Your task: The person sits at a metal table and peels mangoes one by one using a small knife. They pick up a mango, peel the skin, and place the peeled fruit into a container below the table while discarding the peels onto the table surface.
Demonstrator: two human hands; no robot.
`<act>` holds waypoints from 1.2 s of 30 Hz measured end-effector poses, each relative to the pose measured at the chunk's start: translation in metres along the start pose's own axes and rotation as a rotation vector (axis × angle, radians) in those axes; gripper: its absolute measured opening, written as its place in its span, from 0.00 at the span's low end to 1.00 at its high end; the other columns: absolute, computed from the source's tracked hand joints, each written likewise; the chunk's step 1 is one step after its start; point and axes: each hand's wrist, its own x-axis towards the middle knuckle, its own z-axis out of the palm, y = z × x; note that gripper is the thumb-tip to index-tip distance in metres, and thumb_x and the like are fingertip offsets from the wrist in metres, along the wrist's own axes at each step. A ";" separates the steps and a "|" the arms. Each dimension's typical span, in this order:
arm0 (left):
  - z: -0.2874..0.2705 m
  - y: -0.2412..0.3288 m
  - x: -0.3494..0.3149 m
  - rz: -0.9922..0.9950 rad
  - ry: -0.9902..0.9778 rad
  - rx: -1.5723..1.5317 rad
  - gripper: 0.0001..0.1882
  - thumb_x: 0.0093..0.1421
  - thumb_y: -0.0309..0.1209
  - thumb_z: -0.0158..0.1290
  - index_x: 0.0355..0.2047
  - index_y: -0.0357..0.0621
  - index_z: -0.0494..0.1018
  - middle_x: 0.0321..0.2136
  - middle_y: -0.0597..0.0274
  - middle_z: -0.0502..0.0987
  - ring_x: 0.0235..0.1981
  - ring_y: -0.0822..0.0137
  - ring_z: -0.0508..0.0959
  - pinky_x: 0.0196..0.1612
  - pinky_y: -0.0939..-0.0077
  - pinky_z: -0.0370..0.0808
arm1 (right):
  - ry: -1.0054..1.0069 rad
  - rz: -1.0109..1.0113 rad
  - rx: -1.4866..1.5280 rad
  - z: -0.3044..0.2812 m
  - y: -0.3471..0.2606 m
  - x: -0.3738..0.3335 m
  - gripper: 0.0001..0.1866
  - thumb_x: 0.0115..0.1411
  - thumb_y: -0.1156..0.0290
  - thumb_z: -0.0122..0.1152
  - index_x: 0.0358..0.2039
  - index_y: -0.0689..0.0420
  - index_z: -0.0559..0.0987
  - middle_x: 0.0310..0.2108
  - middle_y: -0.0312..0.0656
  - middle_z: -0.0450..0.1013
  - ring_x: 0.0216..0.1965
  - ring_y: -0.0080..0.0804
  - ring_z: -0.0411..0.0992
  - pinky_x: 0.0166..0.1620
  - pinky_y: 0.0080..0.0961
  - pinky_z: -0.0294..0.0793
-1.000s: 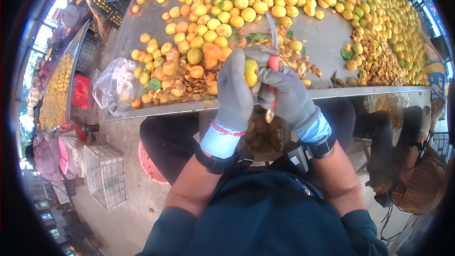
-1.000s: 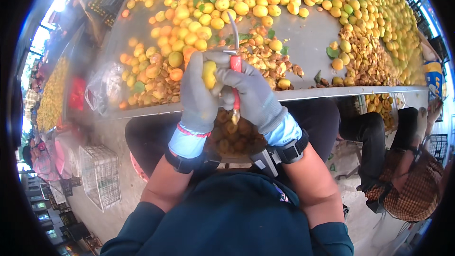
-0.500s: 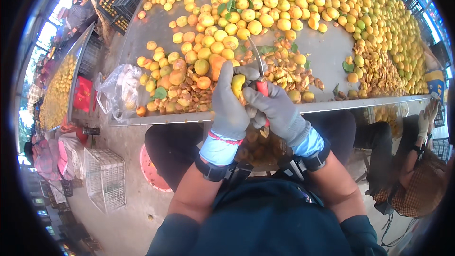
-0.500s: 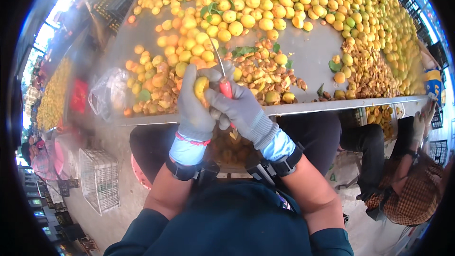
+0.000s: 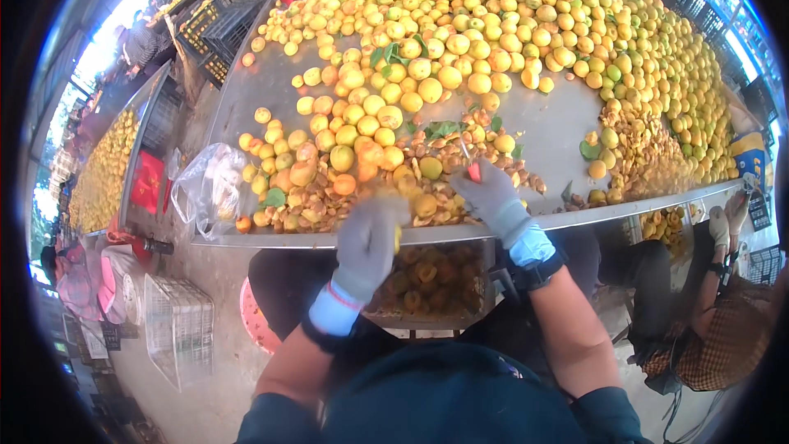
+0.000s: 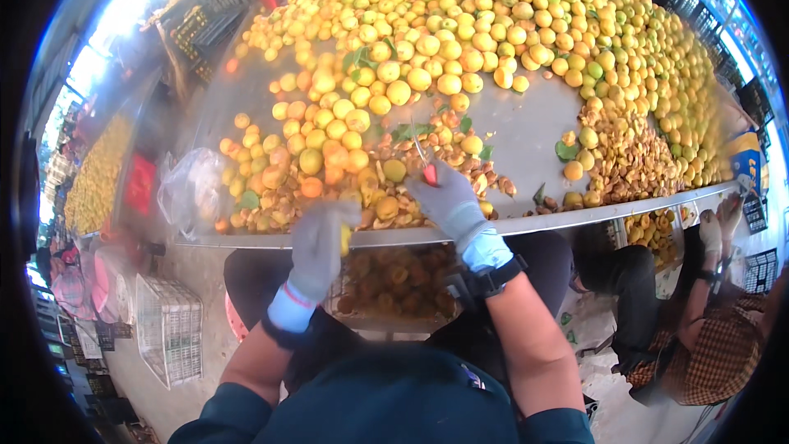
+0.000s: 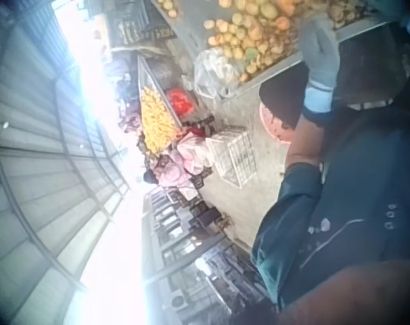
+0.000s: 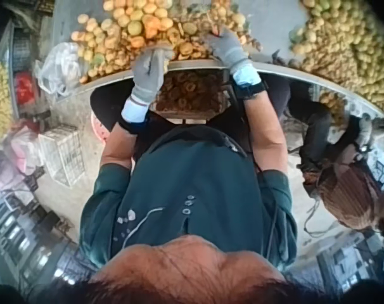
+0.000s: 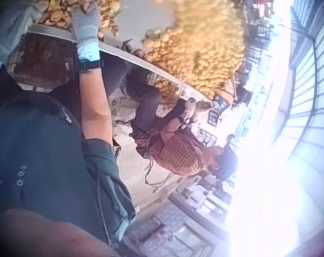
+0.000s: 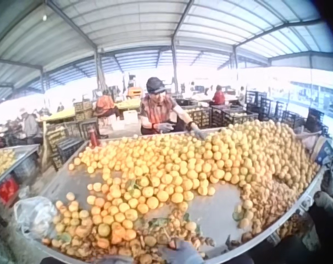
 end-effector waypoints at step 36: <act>0.018 0.071 0.020 -0.276 -0.163 -1.415 0.34 0.60 0.31 0.45 0.65 0.30 0.50 0.62 0.47 0.58 0.63 0.57 0.62 0.65 0.63 0.57 | -0.385 -0.037 0.557 -0.005 -0.071 -0.116 0.23 0.67 0.50 0.48 0.33 0.58 0.76 0.14 0.29 0.66 0.14 0.13 0.62 0.19 0.13 0.61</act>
